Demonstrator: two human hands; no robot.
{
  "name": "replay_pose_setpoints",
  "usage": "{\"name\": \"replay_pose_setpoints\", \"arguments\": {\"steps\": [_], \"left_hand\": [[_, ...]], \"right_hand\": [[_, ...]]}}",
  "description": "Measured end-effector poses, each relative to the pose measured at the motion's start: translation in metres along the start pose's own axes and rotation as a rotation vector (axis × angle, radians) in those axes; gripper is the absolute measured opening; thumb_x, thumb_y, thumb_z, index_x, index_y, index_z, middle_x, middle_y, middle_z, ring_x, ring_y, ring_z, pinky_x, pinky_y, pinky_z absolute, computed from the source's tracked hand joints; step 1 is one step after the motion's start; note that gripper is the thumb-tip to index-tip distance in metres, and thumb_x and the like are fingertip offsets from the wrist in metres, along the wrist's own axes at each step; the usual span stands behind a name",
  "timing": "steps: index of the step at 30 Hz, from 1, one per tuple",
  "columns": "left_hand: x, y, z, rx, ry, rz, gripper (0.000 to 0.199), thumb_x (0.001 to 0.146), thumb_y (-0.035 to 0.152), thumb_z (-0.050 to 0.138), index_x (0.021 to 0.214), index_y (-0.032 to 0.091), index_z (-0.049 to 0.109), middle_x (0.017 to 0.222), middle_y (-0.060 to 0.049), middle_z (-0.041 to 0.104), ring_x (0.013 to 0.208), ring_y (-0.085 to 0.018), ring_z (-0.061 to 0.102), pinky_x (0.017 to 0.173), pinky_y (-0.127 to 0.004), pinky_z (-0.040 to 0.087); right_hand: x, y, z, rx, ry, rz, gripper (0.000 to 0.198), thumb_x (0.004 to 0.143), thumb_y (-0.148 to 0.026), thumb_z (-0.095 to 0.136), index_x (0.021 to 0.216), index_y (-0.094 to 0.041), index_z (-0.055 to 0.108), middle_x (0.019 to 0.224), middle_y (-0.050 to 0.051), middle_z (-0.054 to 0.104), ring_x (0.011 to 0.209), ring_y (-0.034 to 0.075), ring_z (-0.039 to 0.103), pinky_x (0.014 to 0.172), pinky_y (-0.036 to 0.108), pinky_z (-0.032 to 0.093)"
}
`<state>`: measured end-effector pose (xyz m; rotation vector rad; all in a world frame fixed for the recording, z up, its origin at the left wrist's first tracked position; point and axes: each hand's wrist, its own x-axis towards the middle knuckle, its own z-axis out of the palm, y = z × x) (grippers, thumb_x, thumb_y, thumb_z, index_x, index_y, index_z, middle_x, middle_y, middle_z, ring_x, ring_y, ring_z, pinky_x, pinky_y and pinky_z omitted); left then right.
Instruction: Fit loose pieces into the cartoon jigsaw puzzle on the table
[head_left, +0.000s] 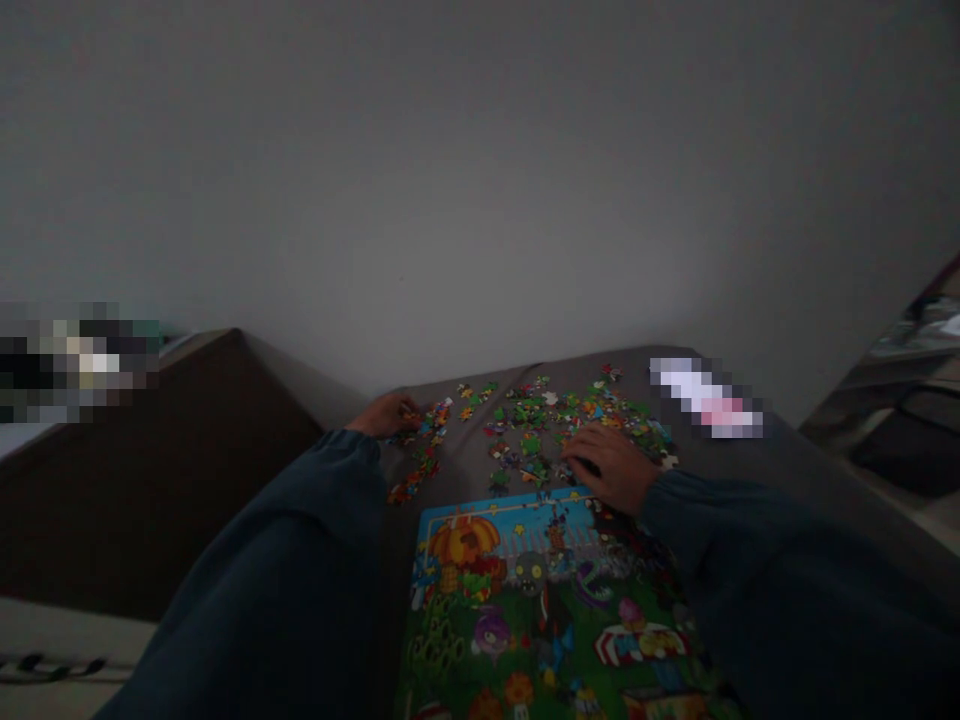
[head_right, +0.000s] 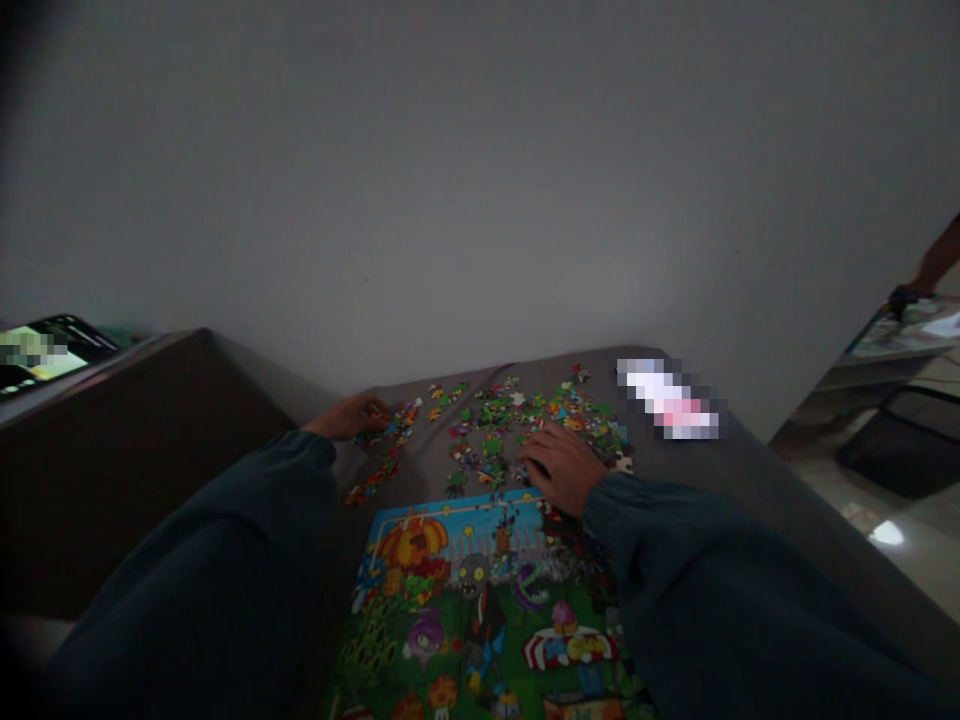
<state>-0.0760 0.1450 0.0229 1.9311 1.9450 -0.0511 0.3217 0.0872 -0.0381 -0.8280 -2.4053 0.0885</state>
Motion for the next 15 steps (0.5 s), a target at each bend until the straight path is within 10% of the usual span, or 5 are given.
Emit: {"name": "replay_pose_setpoints", "arguments": {"steps": [9, 15], "left_hand": [[-0.009, 0.0, -0.006, -0.053, 0.053, 0.016, 0.032, 0.089, 0.033, 0.056, 0.116, 0.016, 0.055, 0.118, -0.008, 0.057, 0.097, -0.022, 0.06, 0.081, -0.042, 0.052], [-0.044, 0.038, -0.016, -0.225, 0.158, 0.13, 0.025, 0.078, 0.039, 0.063, 0.086, 0.015, 0.063, 0.079, -0.002, 0.067, 0.081, -0.019, 0.062, 0.073, -0.03, 0.049]], "right_hand": [[0.0, -0.001, 0.001, 0.026, 0.009, 0.01, 0.018, 0.083, -0.013, 0.051, 0.088, -0.017, 0.068, 0.087, 0.008, 0.067, 0.089, 0.023, 0.054, 0.084, 0.041, 0.044], [0.004, -0.006, -0.014, 0.079, 0.039, 0.052, 0.018, 0.086, -0.017, 0.051, 0.094, -0.016, 0.067, 0.093, 0.011, 0.067, 0.093, 0.024, 0.055, 0.087, 0.045, 0.044]]}}
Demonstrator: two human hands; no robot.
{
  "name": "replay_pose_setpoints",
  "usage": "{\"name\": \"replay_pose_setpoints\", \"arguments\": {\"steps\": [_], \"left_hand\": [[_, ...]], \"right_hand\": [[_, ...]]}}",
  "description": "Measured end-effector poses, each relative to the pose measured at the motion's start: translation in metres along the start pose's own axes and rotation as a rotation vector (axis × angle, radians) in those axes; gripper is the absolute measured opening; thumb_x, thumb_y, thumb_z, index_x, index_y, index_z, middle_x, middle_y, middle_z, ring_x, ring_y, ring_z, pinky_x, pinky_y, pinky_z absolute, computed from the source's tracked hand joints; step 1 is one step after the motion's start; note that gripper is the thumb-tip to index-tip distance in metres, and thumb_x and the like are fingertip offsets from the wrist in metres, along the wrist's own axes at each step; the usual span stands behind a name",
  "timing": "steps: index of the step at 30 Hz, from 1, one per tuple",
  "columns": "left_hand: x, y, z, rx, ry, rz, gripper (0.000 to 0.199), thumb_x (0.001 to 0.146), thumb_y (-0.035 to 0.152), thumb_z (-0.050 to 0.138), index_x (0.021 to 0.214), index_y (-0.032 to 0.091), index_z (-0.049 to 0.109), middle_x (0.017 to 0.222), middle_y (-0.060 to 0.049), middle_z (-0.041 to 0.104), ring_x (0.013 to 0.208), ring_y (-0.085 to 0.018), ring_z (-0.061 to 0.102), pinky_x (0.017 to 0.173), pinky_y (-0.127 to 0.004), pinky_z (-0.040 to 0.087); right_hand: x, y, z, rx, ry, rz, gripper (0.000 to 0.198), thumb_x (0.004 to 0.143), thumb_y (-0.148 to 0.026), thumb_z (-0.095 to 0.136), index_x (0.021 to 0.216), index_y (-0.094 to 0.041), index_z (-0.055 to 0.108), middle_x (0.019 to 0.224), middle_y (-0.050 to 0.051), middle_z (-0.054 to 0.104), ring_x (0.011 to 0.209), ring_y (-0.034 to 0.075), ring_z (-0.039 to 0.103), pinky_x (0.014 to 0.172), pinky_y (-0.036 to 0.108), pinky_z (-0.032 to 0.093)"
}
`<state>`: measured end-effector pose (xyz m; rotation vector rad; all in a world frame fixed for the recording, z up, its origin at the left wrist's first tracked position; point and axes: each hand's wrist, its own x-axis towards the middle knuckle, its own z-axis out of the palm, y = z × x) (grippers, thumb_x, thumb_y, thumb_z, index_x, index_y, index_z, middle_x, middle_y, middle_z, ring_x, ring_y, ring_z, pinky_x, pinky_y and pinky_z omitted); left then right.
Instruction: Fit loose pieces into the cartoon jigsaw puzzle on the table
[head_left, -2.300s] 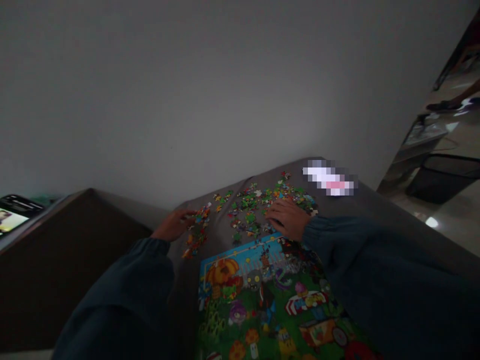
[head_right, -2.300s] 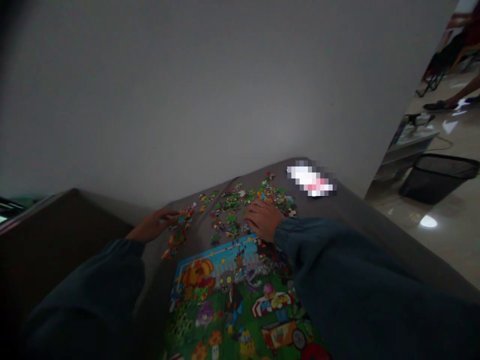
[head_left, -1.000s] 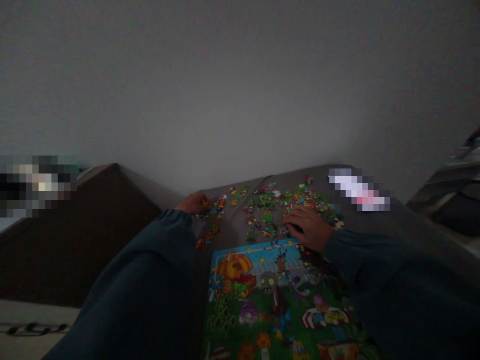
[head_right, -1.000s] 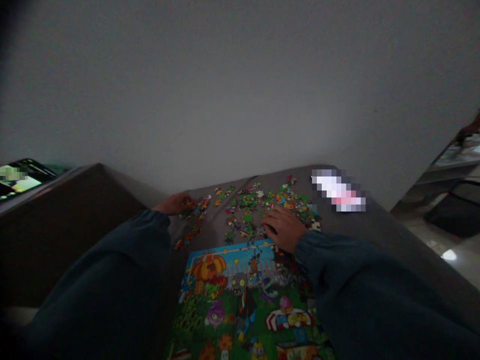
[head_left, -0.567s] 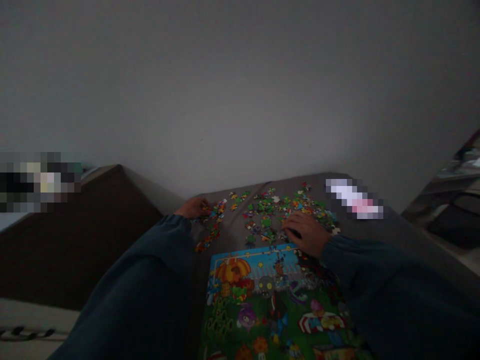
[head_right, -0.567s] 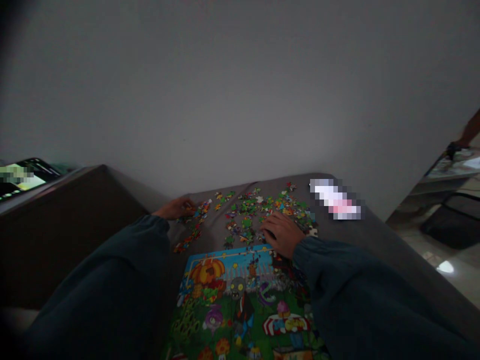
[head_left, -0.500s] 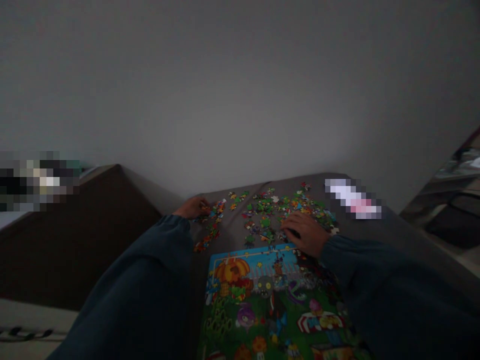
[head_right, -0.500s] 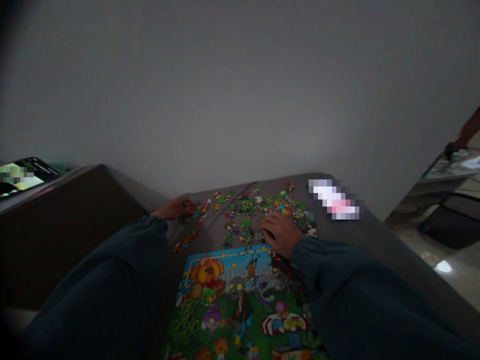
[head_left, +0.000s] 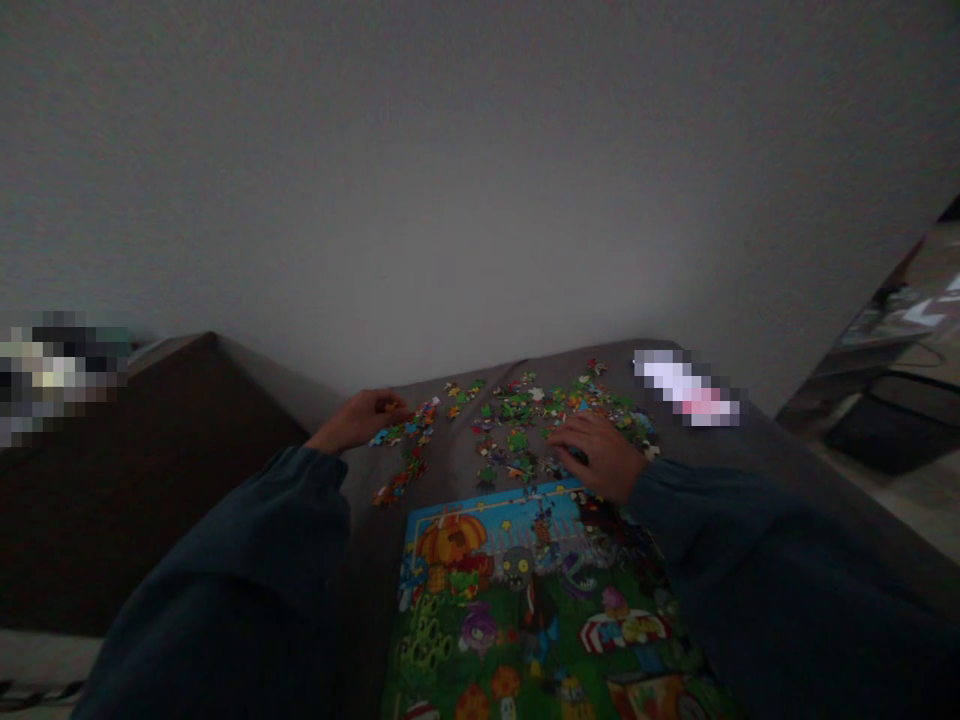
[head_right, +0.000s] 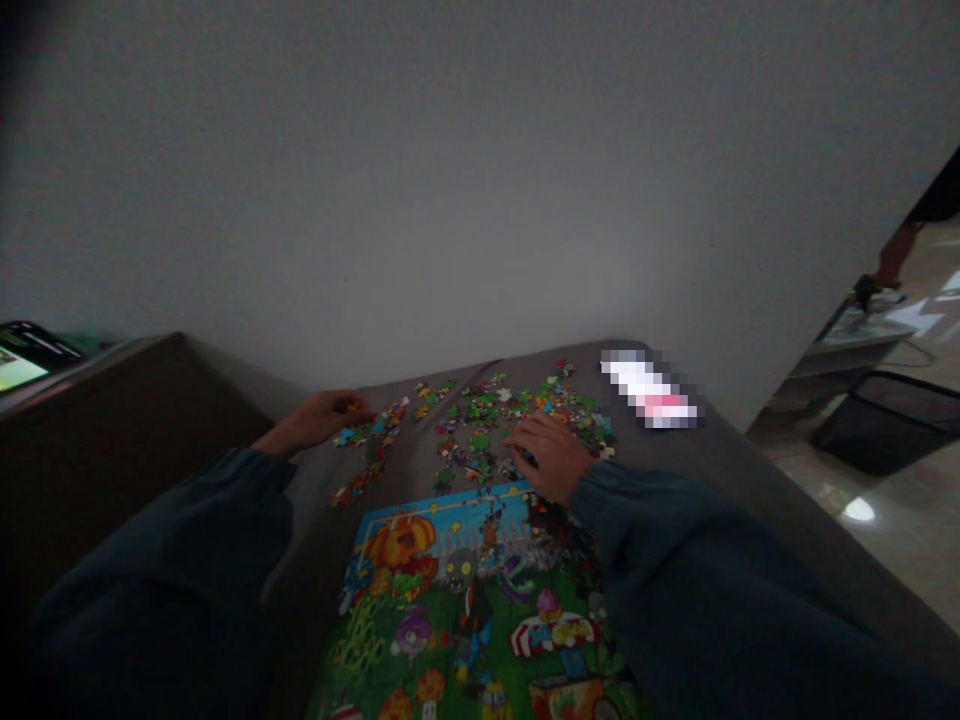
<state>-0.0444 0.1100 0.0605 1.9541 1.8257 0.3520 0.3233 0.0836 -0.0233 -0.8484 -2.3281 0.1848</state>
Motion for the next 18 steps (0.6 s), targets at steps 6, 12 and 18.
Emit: {"name": "replay_pose_setpoints", "arguments": {"steps": [6, 12, 18], "left_hand": [[-0.081, 0.096, 0.05, -0.363, -0.126, 0.152, 0.029, 0.079, 0.046, 0.06, 0.087, 0.018, 0.062, 0.08, -0.002, 0.069, 0.071, -0.015, 0.064, 0.063, -0.027, 0.051], [-0.114, 0.108, 0.093, -0.662, -0.246, 0.03, 0.028, 0.076, 0.043, 0.066, 0.09, 0.018, 0.066, 0.068, 0.002, 0.064, 0.054, -0.009, 0.057, 0.047, -0.019, 0.046], [-0.115, 0.08, 0.086, -0.735, -0.372, 0.065, 0.022, 0.08, 0.038, 0.063, 0.087, 0.017, 0.068, 0.081, -0.001, 0.067, 0.07, -0.013, 0.064, 0.065, -0.026, 0.054]], "right_hand": [[0.004, -0.058, -0.026, 0.658, -0.253, 0.336, 0.046, 0.083, -0.038, 0.061, 0.123, -0.018, 0.051, 0.106, 0.009, 0.064, 0.083, 0.018, 0.062, 0.073, 0.036, 0.051], [-0.002, -0.091, -0.015, 0.881, -0.379, 0.396, 0.03, 0.079, -0.028, 0.064, 0.107, -0.016, 0.061, 0.073, 0.0, 0.061, 0.063, 0.012, 0.057, 0.061, 0.027, 0.048], [-0.006, -0.083, -0.009, 0.706, -0.371, 0.393, 0.029, 0.082, -0.03, 0.059, 0.108, -0.015, 0.063, 0.073, 0.001, 0.06, 0.063, 0.012, 0.055, 0.06, 0.026, 0.047]]}}
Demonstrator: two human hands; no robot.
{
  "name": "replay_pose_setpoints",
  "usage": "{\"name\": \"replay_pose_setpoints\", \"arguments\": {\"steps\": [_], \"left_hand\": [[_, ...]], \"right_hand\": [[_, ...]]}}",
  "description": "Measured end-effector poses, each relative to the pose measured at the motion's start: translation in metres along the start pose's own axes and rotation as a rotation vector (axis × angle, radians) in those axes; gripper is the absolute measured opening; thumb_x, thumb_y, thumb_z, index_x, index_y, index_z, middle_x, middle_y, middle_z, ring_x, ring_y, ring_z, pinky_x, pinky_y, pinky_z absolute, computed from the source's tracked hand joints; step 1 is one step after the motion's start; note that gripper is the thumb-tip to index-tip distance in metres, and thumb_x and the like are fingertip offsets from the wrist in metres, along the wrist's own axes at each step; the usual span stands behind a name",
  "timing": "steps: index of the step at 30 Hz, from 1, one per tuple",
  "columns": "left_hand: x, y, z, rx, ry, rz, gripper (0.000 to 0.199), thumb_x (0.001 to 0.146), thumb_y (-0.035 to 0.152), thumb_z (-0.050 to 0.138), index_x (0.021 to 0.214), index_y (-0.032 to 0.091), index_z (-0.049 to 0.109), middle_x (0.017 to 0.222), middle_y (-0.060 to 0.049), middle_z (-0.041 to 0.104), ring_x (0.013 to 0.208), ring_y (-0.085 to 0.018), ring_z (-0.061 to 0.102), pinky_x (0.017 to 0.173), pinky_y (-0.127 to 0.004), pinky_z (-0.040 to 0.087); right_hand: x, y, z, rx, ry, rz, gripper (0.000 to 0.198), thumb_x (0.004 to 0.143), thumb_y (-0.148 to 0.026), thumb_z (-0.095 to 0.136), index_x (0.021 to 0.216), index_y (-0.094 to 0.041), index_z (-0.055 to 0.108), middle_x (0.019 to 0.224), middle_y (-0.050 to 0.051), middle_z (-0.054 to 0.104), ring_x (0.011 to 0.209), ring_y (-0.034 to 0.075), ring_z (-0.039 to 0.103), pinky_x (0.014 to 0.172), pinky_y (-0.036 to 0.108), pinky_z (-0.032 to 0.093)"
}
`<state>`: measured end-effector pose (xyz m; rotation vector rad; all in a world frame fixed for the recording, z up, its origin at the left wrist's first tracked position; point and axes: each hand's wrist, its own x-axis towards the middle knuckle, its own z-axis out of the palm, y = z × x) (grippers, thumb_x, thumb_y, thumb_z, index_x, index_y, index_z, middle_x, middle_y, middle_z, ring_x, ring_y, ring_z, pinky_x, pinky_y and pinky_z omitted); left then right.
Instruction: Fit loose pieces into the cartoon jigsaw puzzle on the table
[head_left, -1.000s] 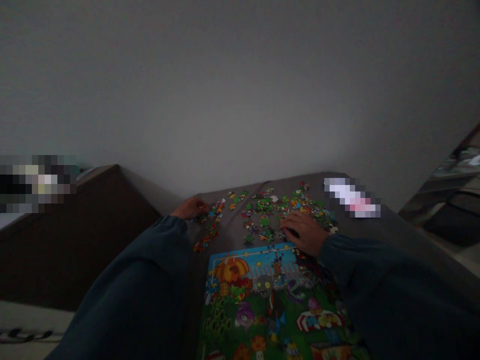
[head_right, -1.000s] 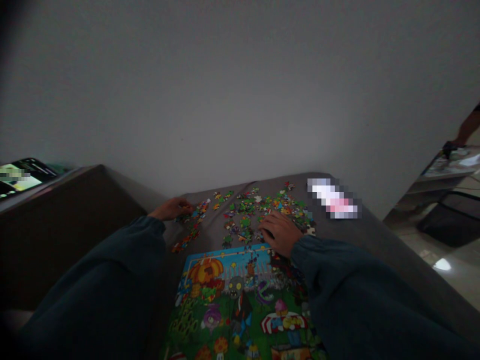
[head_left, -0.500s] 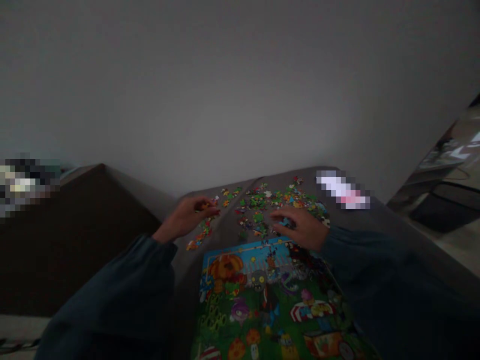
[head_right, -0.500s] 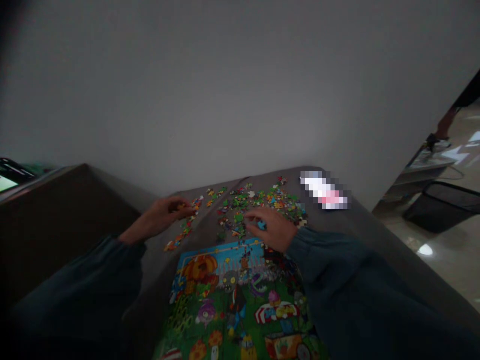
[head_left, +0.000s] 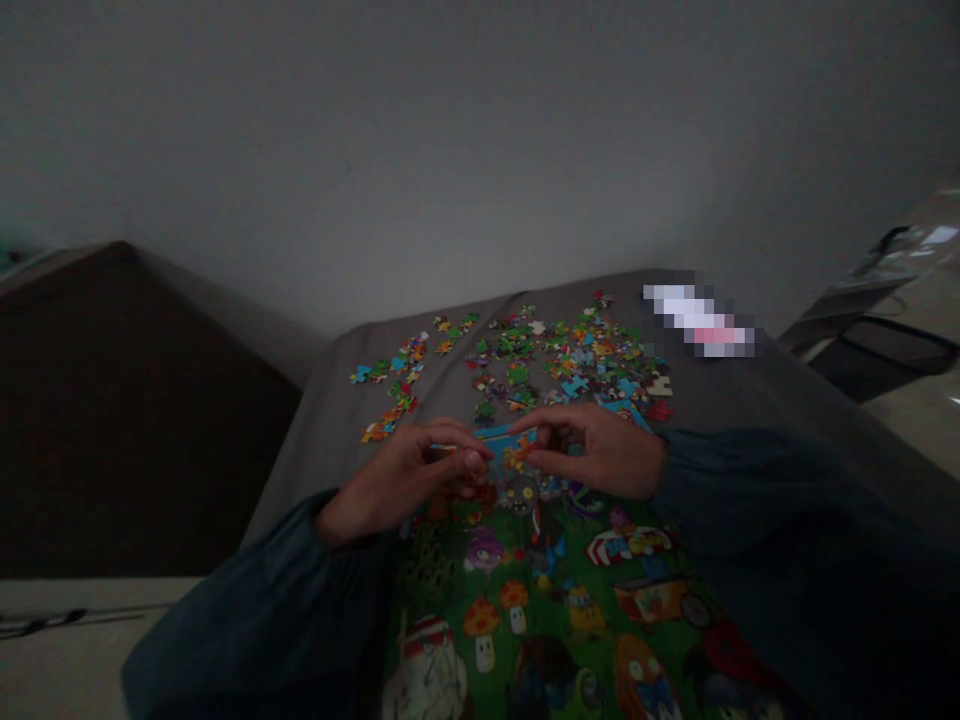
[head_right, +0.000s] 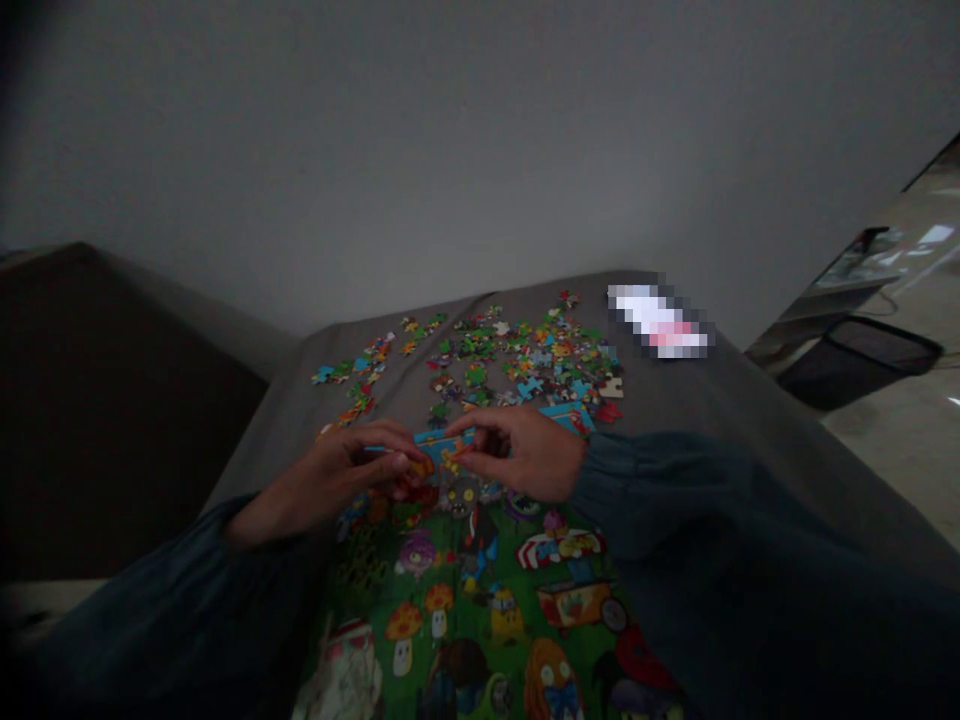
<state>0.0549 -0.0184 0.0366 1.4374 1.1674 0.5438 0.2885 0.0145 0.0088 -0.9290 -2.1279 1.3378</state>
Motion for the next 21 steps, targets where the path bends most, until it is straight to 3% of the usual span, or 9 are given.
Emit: {"name": "replay_pose_setpoints", "arguments": {"steps": [8, 12, 21], "left_hand": [[-0.015, -0.006, -0.019, 0.289, -0.131, -0.011, 0.014, 0.079, 0.033, 0.066, 0.082, 0.02, 0.072, 0.08, 0.002, 0.071, 0.073, -0.011, 0.061, 0.065, -0.021, 0.047], [-0.017, -0.011, -0.021, 0.241, -0.155, -0.113, 0.015, 0.077, 0.032, 0.068, 0.085, 0.02, 0.071, 0.079, 0.002, 0.072, 0.072, -0.012, 0.063, 0.064, -0.021, 0.048], [-0.013, -0.012, -0.021, 0.391, -0.172, -0.113, 0.025, 0.087, 0.035, 0.053, 0.097, 0.02, 0.071, 0.088, 0.0, 0.073, 0.075, -0.014, 0.064, 0.065, -0.022, 0.049]], "right_hand": [[0.0, 0.004, 0.003, -0.129, 0.129, -0.04, 0.031, 0.084, -0.031, 0.056, 0.109, -0.015, 0.065, 0.078, 0.003, 0.065, 0.063, 0.012, 0.058, 0.058, 0.024, 0.048], [-0.001, 0.005, 0.005, -0.233, 0.149, -0.058, 0.028, 0.084, -0.028, 0.057, 0.107, -0.017, 0.066, 0.078, 0.003, 0.067, 0.064, 0.012, 0.06, 0.058, 0.023, 0.049], [-0.002, 0.012, 0.008, -0.136, 0.016, -0.02, 0.032, 0.077, -0.035, 0.067, 0.106, -0.02, 0.068, 0.082, 0.002, 0.072, 0.07, 0.014, 0.066, 0.067, 0.027, 0.053]]}}
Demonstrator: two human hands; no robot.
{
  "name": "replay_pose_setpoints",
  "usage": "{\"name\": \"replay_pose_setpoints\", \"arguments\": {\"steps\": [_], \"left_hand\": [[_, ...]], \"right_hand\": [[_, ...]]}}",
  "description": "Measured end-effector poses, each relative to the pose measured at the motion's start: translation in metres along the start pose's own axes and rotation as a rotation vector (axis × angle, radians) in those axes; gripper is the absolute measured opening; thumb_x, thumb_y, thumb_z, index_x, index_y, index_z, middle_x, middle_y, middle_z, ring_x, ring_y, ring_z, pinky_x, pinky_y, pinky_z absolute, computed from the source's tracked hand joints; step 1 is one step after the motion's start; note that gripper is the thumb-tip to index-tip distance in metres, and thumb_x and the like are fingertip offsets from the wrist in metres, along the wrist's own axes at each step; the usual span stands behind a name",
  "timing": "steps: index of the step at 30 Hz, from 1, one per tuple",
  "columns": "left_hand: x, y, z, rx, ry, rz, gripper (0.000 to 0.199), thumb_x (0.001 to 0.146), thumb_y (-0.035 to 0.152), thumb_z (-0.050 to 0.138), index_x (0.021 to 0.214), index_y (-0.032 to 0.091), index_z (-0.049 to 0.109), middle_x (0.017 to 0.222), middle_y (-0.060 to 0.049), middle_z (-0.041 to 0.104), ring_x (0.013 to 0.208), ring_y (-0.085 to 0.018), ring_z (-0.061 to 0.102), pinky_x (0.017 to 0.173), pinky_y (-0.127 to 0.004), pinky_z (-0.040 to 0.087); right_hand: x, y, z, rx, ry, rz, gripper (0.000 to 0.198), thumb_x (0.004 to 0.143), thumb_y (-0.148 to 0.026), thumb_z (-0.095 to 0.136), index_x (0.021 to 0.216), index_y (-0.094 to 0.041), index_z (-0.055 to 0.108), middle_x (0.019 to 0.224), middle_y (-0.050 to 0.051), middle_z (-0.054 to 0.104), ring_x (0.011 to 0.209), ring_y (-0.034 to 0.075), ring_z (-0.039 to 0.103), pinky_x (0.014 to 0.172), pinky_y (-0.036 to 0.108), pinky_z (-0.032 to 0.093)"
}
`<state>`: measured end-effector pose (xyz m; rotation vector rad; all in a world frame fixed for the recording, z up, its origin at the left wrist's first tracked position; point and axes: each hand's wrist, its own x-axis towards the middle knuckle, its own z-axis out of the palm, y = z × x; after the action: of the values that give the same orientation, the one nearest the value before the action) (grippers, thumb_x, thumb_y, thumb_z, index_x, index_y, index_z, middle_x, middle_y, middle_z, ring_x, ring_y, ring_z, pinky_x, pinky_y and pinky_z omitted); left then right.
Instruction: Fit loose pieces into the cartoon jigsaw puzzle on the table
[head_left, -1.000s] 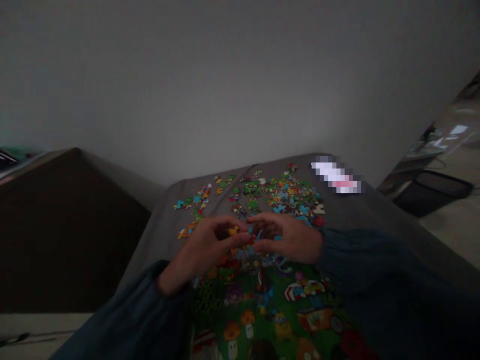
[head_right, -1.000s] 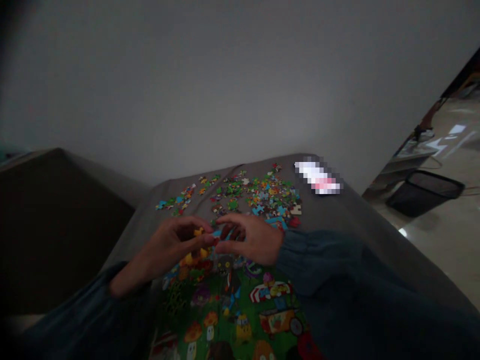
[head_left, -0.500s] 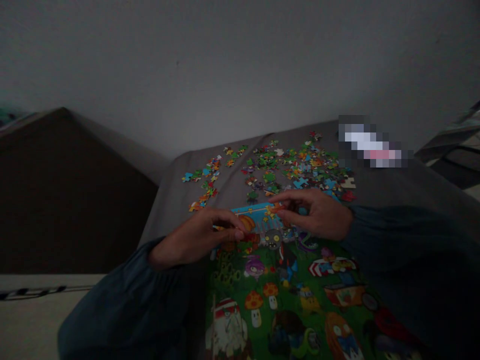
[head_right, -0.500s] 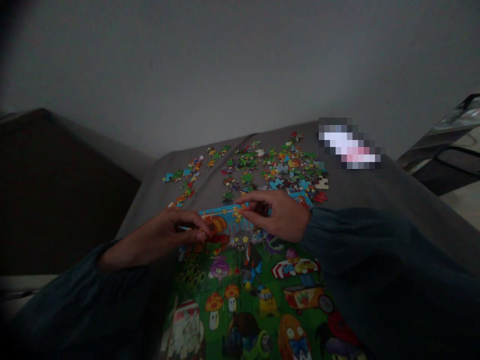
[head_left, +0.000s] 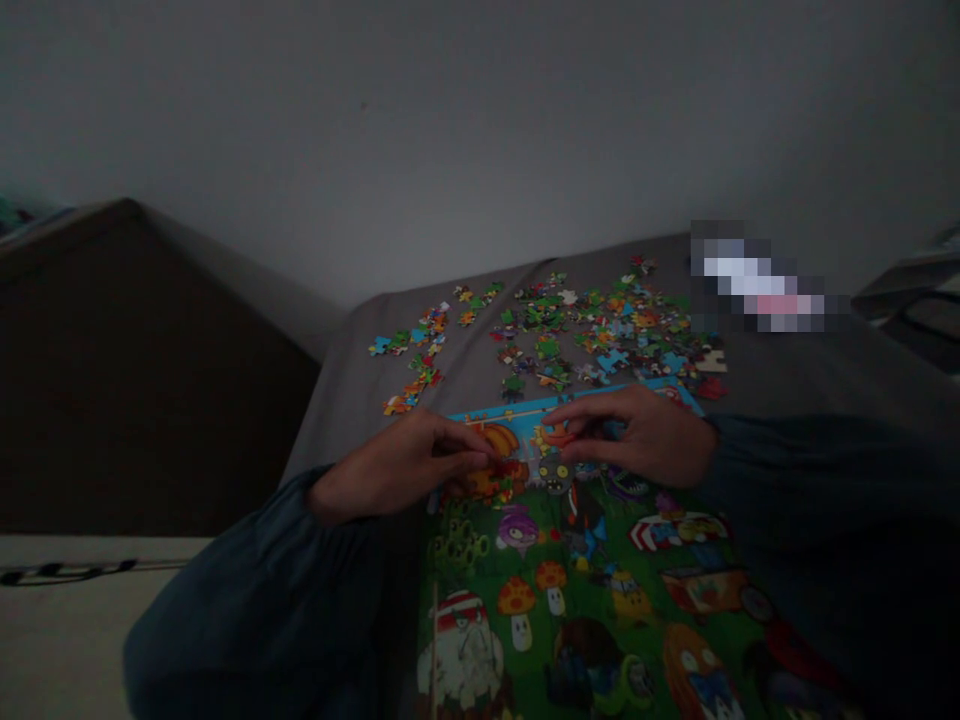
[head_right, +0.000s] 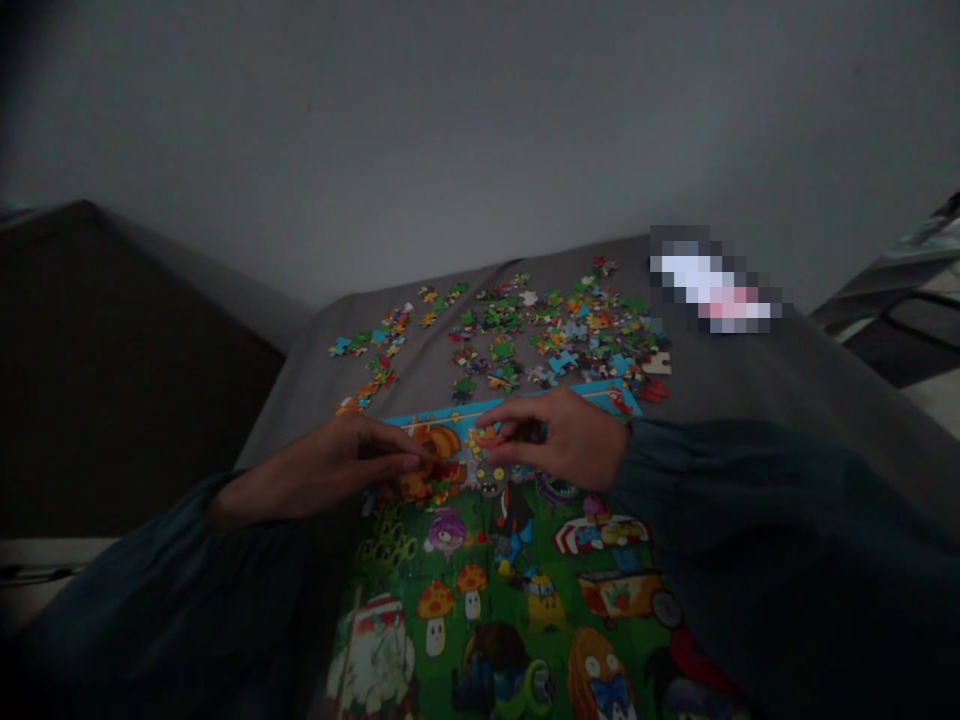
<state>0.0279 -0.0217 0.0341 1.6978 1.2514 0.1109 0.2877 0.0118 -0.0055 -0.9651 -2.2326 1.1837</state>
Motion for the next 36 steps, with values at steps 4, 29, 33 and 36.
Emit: {"name": "replay_pose_setpoints", "arguments": {"steps": [4, 29, 33, 36], "left_hand": [[0.0, -0.003, -0.004, 0.041, -0.018, 0.054, 0.023, 0.087, 0.032, 0.054, 0.1, 0.022, 0.07, 0.095, 0.0, 0.073, 0.084, -0.015, 0.065, 0.073, -0.024, 0.05], [0.009, -0.021, -0.005, -0.029, 0.081, 0.103, 0.023, 0.085, 0.033, 0.058, 0.102, 0.021, 0.066, 0.099, -0.001, 0.072, 0.09, -0.016, 0.066, 0.081, -0.029, 0.051], [0.009, -0.018, -0.004, 0.034, 0.13, 0.086, 0.024, 0.085, 0.037, 0.057, 0.103, 0.022, 0.066, 0.096, -0.001, 0.071, 0.086, -0.015, 0.065, 0.077, -0.028, 0.05], [0.009, -0.016, -0.004, 0.115, 0.168, 0.091, 0.022, 0.085, 0.037, 0.057, 0.1, 0.023, 0.067, 0.092, 0.0, 0.07, 0.083, -0.015, 0.064, 0.072, -0.026, 0.049]], "right_hand": [[-0.001, 0.001, 0.0, 0.003, -0.043, 0.019, 0.033, 0.076, -0.034, 0.068, 0.106, -0.019, 0.068, 0.084, 0.003, 0.073, 0.07, 0.015, 0.066, 0.067, 0.027, 0.053], [0.0, 0.001, 0.003, -0.106, -0.032, -0.038, 0.031, 0.083, -0.034, 0.061, 0.11, -0.018, 0.067, 0.072, 0.002, 0.067, 0.058, 0.012, 0.056, 0.055, 0.023, 0.046], [0.0, 0.002, 0.003, -0.101, -0.022, -0.049, 0.032, 0.083, -0.035, 0.061, 0.109, -0.018, 0.067, 0.072, 0.003, 0.067, 0.057, 0.011, 0.056, 0.054, 0.023, 0.046], [-0.001, 0.003, 0.004, -0.105, -0.018, -0.066, 0.032, 0.083, -0.034, 0.061, 0.109, -0.017, 0.067, 0.072, 0.003, 0.067, 0.056, 0.011, 0.055, 0.054, 0.022, 0.045]]}}
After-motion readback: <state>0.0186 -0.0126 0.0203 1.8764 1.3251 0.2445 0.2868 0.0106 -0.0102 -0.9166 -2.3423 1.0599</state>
